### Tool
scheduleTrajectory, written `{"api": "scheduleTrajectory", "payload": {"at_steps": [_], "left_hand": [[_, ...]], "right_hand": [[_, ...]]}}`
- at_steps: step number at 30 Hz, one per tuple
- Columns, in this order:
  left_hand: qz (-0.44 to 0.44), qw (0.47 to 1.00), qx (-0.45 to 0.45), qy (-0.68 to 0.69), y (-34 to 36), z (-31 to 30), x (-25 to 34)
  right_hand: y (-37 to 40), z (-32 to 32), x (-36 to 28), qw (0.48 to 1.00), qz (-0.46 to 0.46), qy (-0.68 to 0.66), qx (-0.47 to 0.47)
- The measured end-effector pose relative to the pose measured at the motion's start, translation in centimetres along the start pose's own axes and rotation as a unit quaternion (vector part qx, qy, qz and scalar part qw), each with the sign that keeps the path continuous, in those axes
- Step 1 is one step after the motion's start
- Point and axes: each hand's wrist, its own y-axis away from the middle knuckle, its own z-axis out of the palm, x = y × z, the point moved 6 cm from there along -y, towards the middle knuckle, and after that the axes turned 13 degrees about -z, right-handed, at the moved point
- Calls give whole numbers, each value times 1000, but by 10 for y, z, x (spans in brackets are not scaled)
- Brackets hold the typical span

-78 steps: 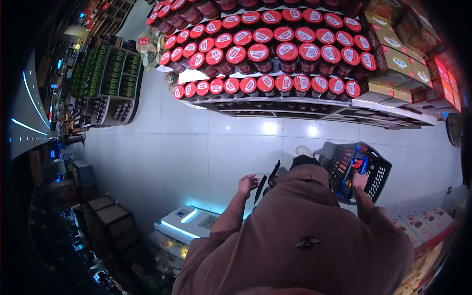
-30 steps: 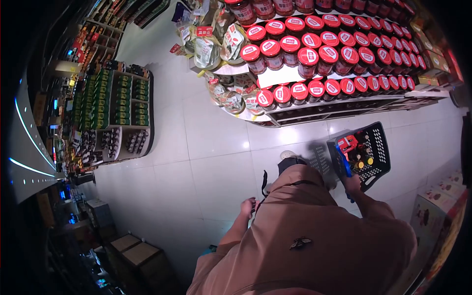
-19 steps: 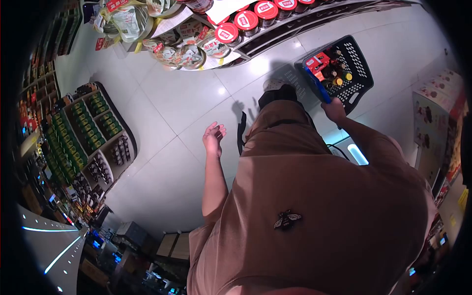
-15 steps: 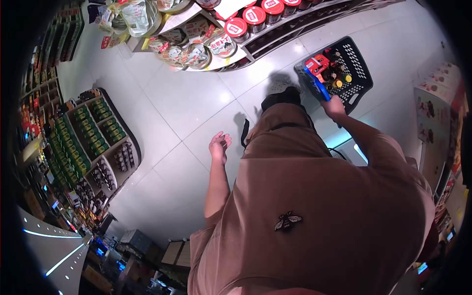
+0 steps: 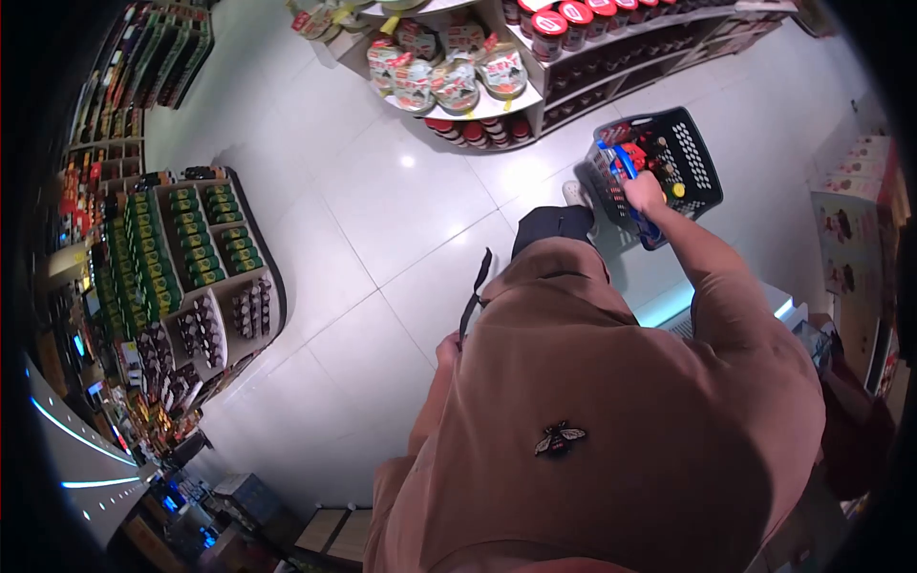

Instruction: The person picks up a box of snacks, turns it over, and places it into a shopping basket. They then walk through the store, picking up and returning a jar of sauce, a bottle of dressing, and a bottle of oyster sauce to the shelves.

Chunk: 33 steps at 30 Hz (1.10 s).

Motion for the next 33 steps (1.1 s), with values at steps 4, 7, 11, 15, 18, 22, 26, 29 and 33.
{"api": "scheduleTrajectory", "payload": {"at_steps": [4, 7, 11, 15, 18, 22, 26, 29, 33], "left_hand": [[-105, 965, -41, 238, -10, -39, -29], [-100, 955, -52, 276, -20, -63, -44], [-144, 939, -51, 309, -15, -76, -47], [-98, 959, -64, 257, -30, -100, -53], [-47, 994, -25, 95, -32, -135, -37], [29, 983, 71, -165, -65, -211, -21], [-41, 998, 50, 6, -82, -287, 15], [-114, 961, 11, 252, -123, -330, 38], [-74, 952, -15, 297, -152, -384, 117]], "right_hand": [[35, 19, -54, 997, 6, -67, 33], [39, 49, -63, 997, 6, -69, 13], [45, 88, -79, 999, 24, -10, 25], [37, 145, -74, 999, 7, -16, 28], [36, 193, -80, 991, 14, -135, -3], [68, 209, -131, 993, 67, -96, -21], [80, 241, -162, 994, 74, -84, -2], [89, 272, -177, 991, 67, -112, 6], [97, 303, -222, 981, 76, -174, 28]]}}
